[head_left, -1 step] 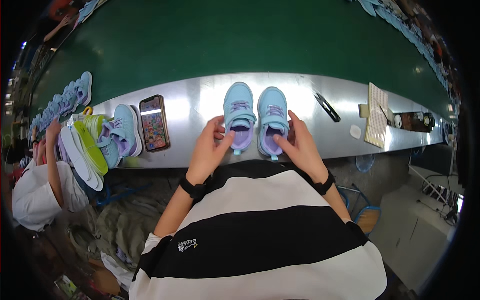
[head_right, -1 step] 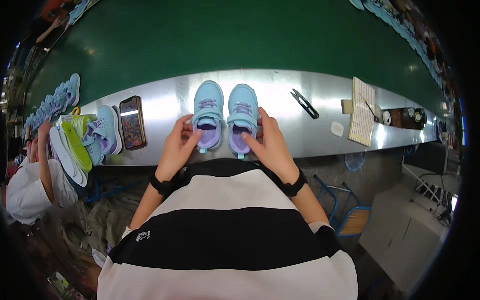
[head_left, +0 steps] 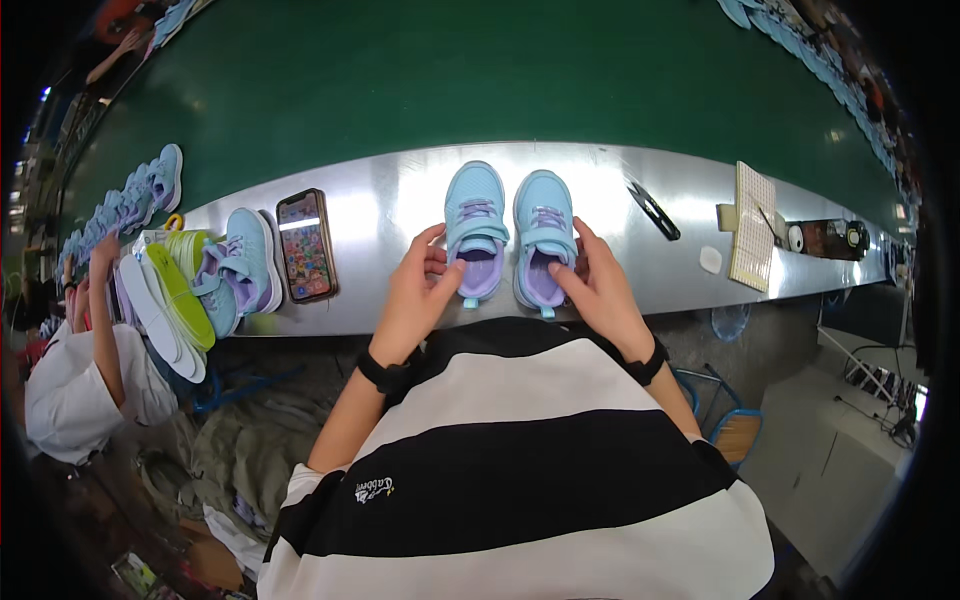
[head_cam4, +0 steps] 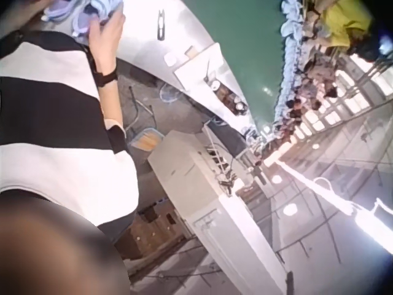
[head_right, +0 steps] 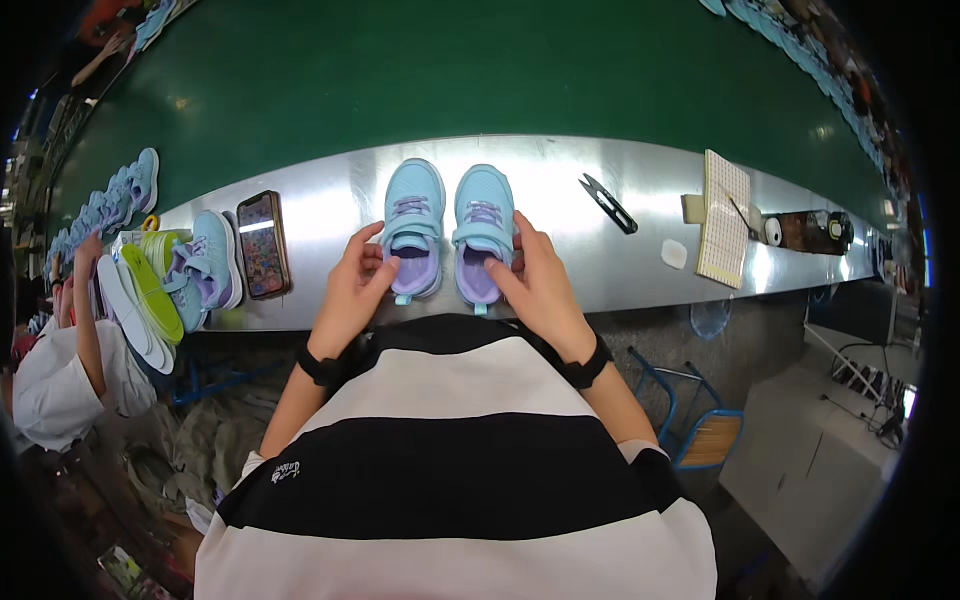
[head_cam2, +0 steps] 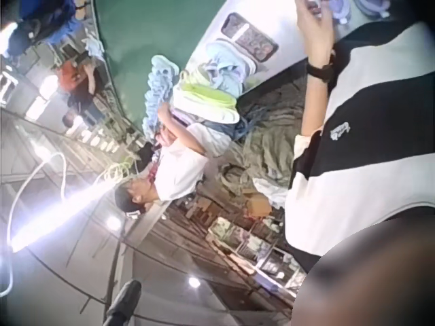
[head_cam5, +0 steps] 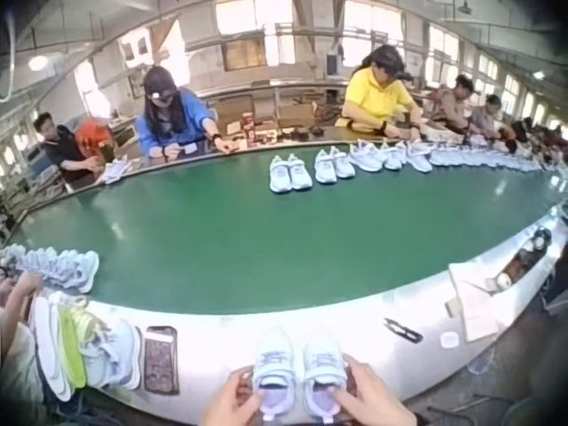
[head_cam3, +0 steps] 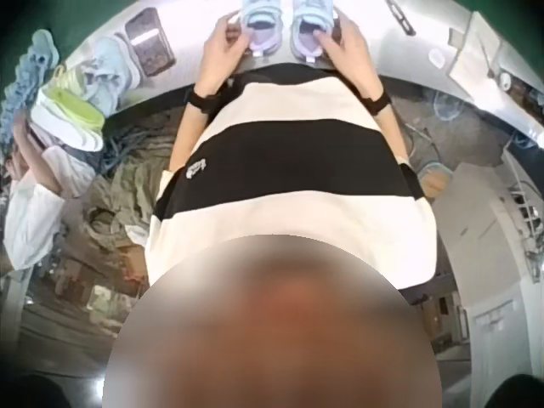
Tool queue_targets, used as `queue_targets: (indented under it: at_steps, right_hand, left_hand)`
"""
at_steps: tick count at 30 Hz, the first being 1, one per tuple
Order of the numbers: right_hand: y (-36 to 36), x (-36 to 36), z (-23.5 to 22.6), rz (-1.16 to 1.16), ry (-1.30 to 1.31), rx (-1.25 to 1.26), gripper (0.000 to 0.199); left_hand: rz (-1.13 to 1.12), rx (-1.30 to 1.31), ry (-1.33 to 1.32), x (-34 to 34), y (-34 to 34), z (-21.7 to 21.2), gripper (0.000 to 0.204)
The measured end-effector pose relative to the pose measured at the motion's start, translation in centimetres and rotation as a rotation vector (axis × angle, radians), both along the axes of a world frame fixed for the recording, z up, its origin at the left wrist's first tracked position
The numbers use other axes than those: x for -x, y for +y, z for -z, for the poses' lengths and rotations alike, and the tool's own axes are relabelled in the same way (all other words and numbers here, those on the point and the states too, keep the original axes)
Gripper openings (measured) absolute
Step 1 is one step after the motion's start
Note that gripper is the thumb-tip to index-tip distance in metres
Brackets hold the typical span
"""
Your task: The person repeatedly picks up pairs of light blue and purple sneakers from a green conveyor belt, rotates them to view different angles, and places them back on the belt. Other workers are visible in the background performing similar tasks.
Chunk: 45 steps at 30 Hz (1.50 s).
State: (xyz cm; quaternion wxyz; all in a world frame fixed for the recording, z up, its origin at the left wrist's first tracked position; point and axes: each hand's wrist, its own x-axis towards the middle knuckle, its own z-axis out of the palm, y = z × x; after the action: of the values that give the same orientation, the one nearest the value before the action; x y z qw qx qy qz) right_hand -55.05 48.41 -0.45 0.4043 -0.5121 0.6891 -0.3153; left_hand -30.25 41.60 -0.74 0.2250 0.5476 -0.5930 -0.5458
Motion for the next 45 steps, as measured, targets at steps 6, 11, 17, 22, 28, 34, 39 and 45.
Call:
queue_targets:
  at_steps: [6,11,17,22,28,34,39,45]
  right_hand:
    - [-2.5,-0.8,1.6,0.213,-0.898,-0.072,0.037]
    - [-4.4,-2.6,1.0,0.186,-1.106,0.041,0.04]
    - [-5.3,-3.1,-0.5,0.137,-0.905,0.185,0.047]
    - [-4.8,-2.6,-1.3,0.128,-0.052,0.737,0.072]
    - [-4.5,-2.1,0.0,-0.074,0.296,0.552,0.073]
    - [-5.5,1.6,0.5,-0.106,-0.077,0.059,0.071]
    - [-6.1,1.2,-0.5,-0.046,-0.619,-0.059,0.056]
    - [-7.8,-2.6,-0.9,0.098,-1.369,-0.1,0.043]
  left_hand:
    - [-0.031,-0.206,0.493,-0.9,-2.0,1.2,0.045]
    - [-0.144,-0.282,0.777,0.0,-1.7,0.0,0.049]
    - [-0.274,-0.27,0.973,-0.1,-2.0,-2.0,0.059]
    - [-0.153,0.69,0.142,-0.4,-1.5,-3.1,0.06]
    - [0.074,0.683,-0.169,-1.1,-2.0,-1.1,0.059]
    - [0.033,0.158,0.036,-3.5,-4.7,0.2,0.05]
    - [-0.095,-0.097,0.285,-2.7,-5.1,0.5,0.05]
    - [-0.2,-0.528,0.952,-0.4,-5.3,-0.7,0.038]
